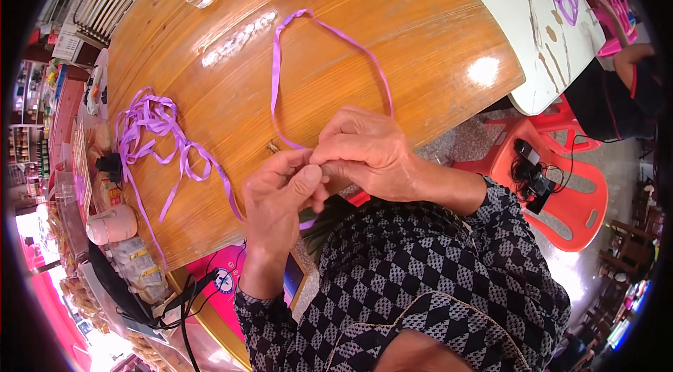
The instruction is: The person ties knots in purple ribbons by hand, repeatedly looping and pulling the material to create a series of small shapes. After finishing a section, they pull the ribbon taut across the wooden table and continue the process.
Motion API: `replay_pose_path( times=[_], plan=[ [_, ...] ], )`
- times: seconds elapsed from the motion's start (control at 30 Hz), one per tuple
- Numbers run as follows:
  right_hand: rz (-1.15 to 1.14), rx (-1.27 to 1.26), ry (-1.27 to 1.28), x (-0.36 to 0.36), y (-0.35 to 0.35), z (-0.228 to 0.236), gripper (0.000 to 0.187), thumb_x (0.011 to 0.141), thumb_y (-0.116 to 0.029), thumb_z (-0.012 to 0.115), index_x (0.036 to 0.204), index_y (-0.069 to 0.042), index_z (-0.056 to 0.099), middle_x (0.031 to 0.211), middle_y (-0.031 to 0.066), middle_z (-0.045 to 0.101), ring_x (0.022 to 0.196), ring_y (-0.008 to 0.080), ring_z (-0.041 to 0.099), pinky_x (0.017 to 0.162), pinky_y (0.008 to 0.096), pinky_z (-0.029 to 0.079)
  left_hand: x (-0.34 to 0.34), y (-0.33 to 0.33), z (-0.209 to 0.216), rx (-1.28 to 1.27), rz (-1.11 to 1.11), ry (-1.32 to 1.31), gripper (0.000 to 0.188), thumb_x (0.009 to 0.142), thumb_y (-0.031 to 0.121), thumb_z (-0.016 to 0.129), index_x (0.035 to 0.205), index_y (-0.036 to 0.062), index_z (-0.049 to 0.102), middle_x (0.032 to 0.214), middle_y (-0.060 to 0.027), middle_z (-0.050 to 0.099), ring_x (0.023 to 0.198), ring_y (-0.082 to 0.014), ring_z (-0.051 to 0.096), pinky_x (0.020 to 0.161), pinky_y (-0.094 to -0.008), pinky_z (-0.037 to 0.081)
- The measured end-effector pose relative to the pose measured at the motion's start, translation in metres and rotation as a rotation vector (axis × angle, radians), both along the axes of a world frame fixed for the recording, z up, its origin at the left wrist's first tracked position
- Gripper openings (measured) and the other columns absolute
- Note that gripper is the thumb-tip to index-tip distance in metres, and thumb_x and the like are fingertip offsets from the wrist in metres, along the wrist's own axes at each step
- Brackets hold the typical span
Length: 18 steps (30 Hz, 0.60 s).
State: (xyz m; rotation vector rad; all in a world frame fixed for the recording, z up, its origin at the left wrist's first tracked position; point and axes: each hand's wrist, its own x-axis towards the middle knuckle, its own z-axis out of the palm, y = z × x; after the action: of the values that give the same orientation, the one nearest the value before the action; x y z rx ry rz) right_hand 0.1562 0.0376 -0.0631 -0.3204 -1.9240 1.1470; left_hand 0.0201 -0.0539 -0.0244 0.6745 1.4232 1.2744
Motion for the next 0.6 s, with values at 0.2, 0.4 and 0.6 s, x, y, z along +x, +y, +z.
replay_pose_path(
  times=[0.2,0.4,0.6],
  plan=[
    [-0.06,-0.004,-0.18,-0.011,0.021,-0.013,0.025,0.069,-0.006,0.066,0.092,0.0,0.057,0.077,0.0106,0.055,0.072,0.0242,0.056,0.062,0.0328,0.045,-0.019,0.007,-0.027,0.002,0.039,-0.222,0.013,0.082,0.007,0.062,0.088,-0.0051,0.059,0.067,-0.006,0.057,0.046,-0.0049,0.039,0.04,-0.019,0.027],
    [-0.088,0.287,-0.395,-0.038,0.078,-0.004,0.016,0.071,-0.006,0.059,0.086,0.0,0.057,0.079,0.0118,0.057,0.079,0.0291,0.053,0.069,0.0378,0.044,-0.021,0.006,-0.025,0.031,0.114,-0.119,0.013,0.081,0.007,0.062,0.087,-0.0045,0.06,0.067,-0.0061,0.057,0.046,-0.0049,0.039,0.041,-0.0181,0.026],
    [-0.113,0.645,-0.492,-0.126,0.145,-0.015,0.007,0.07,-0.002,0.052,0.073,-0.005,0.057,0.079,0.0116,0.056,0.086,0.0322,0.046,0.078,0.0379,0.038,-0.022,-0.004,-0.025,0.046,0.167,-0.149,0.012,0.081,0.006,0.062,0.087,-0.0039,0.061,0.067,-0.0059,0.058,0.047,-0.0055,0.04,0.041,-0.0183,0.026]
  ],
)
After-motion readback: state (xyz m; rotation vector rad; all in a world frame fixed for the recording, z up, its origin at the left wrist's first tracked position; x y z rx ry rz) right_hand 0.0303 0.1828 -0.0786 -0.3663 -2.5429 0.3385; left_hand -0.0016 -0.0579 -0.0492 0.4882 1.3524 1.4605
